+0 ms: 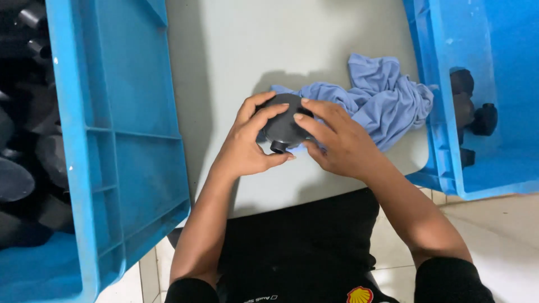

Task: Cleaning black plastic electrical junction box covers using a blue cloth by wiping them individually.

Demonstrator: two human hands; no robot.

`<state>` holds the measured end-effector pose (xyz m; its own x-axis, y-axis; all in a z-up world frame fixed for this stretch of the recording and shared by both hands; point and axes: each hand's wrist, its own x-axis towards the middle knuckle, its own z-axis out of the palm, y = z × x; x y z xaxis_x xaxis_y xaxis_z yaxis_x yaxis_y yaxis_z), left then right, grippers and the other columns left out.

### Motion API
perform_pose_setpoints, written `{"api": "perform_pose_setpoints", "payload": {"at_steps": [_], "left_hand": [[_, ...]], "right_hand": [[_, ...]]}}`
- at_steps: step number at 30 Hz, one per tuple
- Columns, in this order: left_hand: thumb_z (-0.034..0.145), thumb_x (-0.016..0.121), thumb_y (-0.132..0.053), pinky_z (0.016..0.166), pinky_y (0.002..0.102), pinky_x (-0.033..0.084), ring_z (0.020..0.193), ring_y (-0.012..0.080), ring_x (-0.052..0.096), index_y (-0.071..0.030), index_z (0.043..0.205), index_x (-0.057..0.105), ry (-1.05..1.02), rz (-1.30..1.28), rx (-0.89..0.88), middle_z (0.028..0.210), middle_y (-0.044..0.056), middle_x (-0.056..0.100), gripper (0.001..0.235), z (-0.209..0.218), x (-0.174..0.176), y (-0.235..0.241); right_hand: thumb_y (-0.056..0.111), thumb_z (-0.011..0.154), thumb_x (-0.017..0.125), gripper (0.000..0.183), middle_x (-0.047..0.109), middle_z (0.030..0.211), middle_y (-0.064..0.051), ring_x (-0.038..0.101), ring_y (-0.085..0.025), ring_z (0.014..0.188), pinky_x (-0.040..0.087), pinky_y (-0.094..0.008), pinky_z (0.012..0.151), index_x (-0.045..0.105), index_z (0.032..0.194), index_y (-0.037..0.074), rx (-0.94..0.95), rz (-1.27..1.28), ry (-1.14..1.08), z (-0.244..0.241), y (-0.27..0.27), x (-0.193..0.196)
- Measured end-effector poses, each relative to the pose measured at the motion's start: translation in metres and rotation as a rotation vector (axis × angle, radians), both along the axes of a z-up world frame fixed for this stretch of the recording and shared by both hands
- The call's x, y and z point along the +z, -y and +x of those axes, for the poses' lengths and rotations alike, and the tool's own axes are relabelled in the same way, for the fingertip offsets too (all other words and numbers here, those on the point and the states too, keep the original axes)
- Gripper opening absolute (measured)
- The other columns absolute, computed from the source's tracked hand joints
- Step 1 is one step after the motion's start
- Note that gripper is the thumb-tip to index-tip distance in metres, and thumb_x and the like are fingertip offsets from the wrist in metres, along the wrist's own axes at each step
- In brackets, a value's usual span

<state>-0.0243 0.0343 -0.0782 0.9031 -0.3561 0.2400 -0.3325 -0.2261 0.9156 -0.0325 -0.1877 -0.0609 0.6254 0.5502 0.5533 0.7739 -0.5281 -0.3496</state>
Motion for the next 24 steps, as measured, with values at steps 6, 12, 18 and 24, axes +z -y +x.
{"api": "perform_pose_setpoints", "payload": {"at_steps": [6,12,18,24], "left_hand": [[0.054,0.096,-0.016,0.112,0.046,0.037,0.131,0.0376,0.047,-0.017,0.129,0.058,-0.035,0.024,0.06,0.139,0.014,0.039,0.085,0.012,-0.041,-0.003],[0.059,0.095,-0.021,0.109,0.048,0.04,0.13,0.0431,0.044,-0.017,0.127,0.057,0.031,0.102,0.133,0.138,0.017,0.035,0.079,0.015,-0.062,-0.002],[0.065,0.093,-0.026,0.108,0.048,0.043,0.129,0.0431,0.044,-0.019,0.129,0.056,0.084,0.157,0.185,0.138,0.017,0.034,0.073,0.018,-0.064,0.006],[0.057,0.096,-0.03,0.106,0.052,0.043,0.128,0.0427,0.046,-0.021,0.127,0.056,0.067,0.175,0.134,0.137,0.016,0.036,0.08,0.018,-0.07,0.008]], "right_hand": [[0.002,0.066,0.074,0.083,0.05,0.126,-0.032,0.049,-0.054,0.117,0.04,-0.06,0.098,0.04,0.142,-0.004,0.055,-0.003,-0.483,0.04,0.009,0.0],[0.024,0.049,0.089,0.113,0.06,0.118,-0.025,0.054,-0.043,0.113,0.03,-0.05,0.105,0.037,0.147,0.002,0.078,-0.2,-0.746,0.078,0.0,-0.028],[0.035,0.066,0.074,0.044,0.069,0.088,-0.009,0.066,-0.031,0.093,0.043,-0.044,0.084,0.071,0.106,0.017,-0.26,-0.379,-0.583,0.077,0.033,-0.06],[0.009,0.073,0.071,0.008,0.05,0.08,-0.007,0.054,-0.032,0.075,0.043,-0.04,0.07,0.064,0.078,0.011,-0.491,-0.119,-0.077,0.07,0.061,-0.075]]}}
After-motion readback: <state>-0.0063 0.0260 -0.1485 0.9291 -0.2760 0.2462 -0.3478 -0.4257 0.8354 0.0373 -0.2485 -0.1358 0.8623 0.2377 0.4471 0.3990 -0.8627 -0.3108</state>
